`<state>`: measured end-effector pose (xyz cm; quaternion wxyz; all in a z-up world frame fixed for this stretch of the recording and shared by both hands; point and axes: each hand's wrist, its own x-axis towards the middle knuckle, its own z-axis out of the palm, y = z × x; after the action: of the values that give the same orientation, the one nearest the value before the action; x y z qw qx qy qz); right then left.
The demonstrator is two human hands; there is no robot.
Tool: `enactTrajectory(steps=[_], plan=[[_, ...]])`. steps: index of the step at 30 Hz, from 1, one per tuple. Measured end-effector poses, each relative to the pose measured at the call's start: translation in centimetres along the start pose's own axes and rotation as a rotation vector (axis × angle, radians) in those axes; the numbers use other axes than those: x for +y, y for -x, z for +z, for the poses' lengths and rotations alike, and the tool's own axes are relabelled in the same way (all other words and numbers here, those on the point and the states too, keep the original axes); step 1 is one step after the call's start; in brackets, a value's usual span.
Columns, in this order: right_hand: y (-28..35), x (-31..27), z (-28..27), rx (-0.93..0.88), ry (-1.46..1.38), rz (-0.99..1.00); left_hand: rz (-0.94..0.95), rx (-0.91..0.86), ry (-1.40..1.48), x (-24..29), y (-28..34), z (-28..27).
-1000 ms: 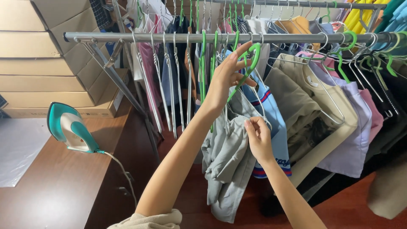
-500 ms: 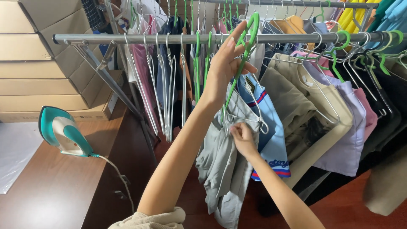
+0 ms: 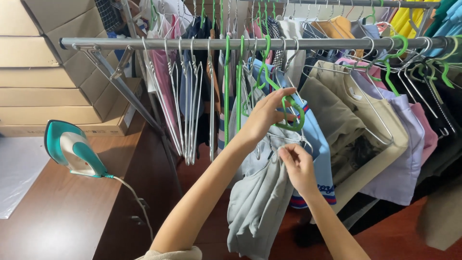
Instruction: The person seals a vacuum-sealed bag containing dark clothing, then places it into a cardboard box and closes the lid. The person then retrieves a gray t-shirt from a clothes rack, removes it from the hanger, and holds it up.
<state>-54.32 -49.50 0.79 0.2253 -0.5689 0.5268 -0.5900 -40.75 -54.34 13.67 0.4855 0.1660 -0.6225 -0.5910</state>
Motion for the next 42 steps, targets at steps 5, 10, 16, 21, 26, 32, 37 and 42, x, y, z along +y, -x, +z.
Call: enactTrajectory(steps=[5, 10, 16, 21, 26, 32, 37, 42], plan=[[0.3, -5.2, -2.2, 0.1, -0.118, 0.012, -0.128, 0.067, -0.137, -0.4, 1.6, 0.3], [0.8, -5.6, -3.1, 0.123, -0.34, -0.018, -0.127, 0.117, -0.279, -2.4, 2.2, 0.1], [2.0, -8.0, -3.3, -0.019, -0.555, -0.031, -0.063, 0.08, -0.367, 1.3, 5.9, 1.4], [2.9, -10.9, -3.8, -0.184, -0.689, -0.06, 0.443, 0.316, -0.612, 2.1, 8.4, 2.1], [3.0, -10.3, -2.8, -0.317, -0.669, -0.178, 0.069, 0.197, -0.756, 5.0, 11.8, 3.2], [2.5, -10.7, 0.0, -0.419, -0.432, -0.449, 0.184, 0.264, -0.771, 3.1, 13.6, 0.5], [2.7, -11.2, 3.3, -0.577, -0.442, -0.595, 0.258, 0.378, -0.801, 4.1, 16.3, -1.8], [4.1, -9.2, 7.1, -1.048, -0.379, -0.295, 0.343, 0.648, -0.704, 6.4, 20.0, -4.4]])
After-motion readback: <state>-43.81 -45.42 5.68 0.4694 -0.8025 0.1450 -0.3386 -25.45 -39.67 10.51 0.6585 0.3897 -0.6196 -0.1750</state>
